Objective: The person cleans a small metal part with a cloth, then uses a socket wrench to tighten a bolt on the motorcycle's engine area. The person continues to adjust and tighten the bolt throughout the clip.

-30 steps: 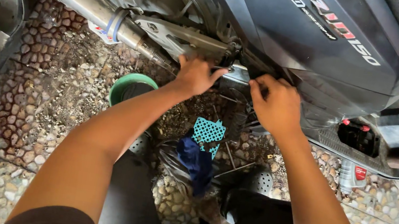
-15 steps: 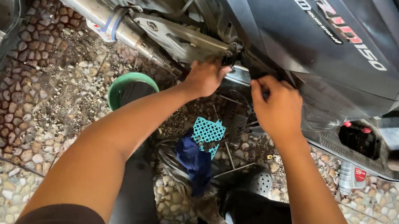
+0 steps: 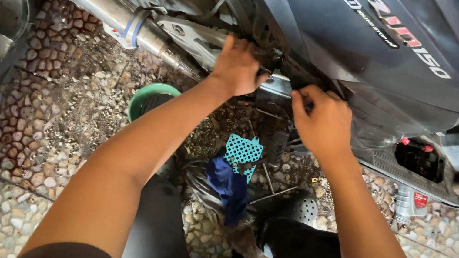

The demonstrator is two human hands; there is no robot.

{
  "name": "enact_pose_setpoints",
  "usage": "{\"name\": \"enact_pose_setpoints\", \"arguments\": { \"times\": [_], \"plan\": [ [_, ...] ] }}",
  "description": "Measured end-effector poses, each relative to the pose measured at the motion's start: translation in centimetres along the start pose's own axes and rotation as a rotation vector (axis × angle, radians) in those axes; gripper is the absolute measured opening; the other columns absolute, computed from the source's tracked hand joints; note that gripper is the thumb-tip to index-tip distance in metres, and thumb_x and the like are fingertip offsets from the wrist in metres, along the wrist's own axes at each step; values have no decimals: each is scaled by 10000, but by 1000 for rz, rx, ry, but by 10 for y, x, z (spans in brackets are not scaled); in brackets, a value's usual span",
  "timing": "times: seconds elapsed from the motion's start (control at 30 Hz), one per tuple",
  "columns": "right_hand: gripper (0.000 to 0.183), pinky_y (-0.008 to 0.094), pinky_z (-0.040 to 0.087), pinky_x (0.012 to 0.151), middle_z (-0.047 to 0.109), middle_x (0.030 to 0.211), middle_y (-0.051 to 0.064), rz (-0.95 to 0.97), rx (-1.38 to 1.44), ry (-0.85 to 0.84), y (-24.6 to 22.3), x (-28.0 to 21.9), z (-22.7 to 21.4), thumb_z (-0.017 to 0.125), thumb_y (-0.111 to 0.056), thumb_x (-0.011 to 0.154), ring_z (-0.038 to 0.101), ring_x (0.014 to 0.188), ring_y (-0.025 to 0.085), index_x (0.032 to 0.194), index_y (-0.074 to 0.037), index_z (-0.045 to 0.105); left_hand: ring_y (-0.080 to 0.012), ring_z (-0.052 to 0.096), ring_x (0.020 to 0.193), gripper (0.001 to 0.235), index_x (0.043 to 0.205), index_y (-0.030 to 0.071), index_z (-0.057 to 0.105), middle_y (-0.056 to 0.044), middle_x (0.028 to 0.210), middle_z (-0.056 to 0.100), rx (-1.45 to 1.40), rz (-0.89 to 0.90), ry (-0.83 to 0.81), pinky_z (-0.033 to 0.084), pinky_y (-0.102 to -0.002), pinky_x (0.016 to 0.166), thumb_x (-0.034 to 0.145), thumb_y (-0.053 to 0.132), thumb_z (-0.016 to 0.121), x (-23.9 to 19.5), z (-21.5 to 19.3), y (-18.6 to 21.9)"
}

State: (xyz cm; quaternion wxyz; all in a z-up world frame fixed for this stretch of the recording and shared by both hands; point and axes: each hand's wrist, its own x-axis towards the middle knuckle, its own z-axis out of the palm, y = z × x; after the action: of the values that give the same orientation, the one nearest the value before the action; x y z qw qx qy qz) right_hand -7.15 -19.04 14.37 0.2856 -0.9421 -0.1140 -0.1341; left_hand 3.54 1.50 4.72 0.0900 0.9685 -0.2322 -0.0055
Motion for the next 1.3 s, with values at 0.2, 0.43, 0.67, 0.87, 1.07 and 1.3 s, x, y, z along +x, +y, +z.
{"name": "enact_pose_setpoints", "arguments": {
  "times": [0.2, 0.43, 0.67, 0.87, 1.07, 1.3],
  "plan": [
    [168, 460, 537, 669, 712, 775, 132, -6, -21, 8, 5, -4, 1, 748, -234, 954, 680, 713, 345, 904, -74, 746, -327, 476, 1279, 596, 1076, 88, 793, -159, 1237, 658, 423, 123, 121, 228, -491, 1056, 864, 603, 581, 5, 32, 7],
    [164, 454, 525, 655, 675, 797, 174, -3, -21, -38, 4, -7, -4, 761, -229, 939, 663, 700, 347, 928, -66, 759, -341, 509, 1267, 503, 1113, 108, 775, -173, 1280, 631, 160, 183, -1, 249, -534, 1005, 955, 540, 570, -9, 13, -12],
    [164, 392, 528, 623, 637, 800, 155, -19, 106, -77, 19, -10, -4, 763, -206, 935, 670, 661, 281, 954, -45, 741, -324, 492, 1315, 546, 1244, 157, 715, -158, 1317, 631, -25, 58, -132, 255, -492, 1093, 983, 595, 519, -56, -48, -18],
    [156, 405, 531, 629, 653, 810, 165, -16, 98, -88, 13, -13, -5, 765, -202, 924, 662, 668, 294, 953, -50, 747, -440, 607, 1105, 404, 1246, 96, 684, -223, 1157, 694, -498, -260, 192, 332, -594, 1049, 1041, 400, 515, -91, -101, -2],
    [119, 456, 509, 729, 705, 788, 111, -241, -88, -39, 19, -19, 1, 762, -205, 916, 657, 753, 339, 934, -88, 764, -433, 691, 973, 306, 1175, 44, 631, -241, 1047, 724, -783, -361, 66, 529, -493, 858, 1063, 285, 480, -123, -118, 27],
    [223, 352, 532, 656, 770, 927, 91, 215, 157, -307, 19, -27, -11, 695, -250, 940, 677, 713, 202, 1064, -70, 737, -475, 646, 950, 261, 1151, 59, 637, -237, 1089, 689, -684, -19, 108, 515, -556, 762, 942, 200, 568, -119, -70, -8]
  ]
}}
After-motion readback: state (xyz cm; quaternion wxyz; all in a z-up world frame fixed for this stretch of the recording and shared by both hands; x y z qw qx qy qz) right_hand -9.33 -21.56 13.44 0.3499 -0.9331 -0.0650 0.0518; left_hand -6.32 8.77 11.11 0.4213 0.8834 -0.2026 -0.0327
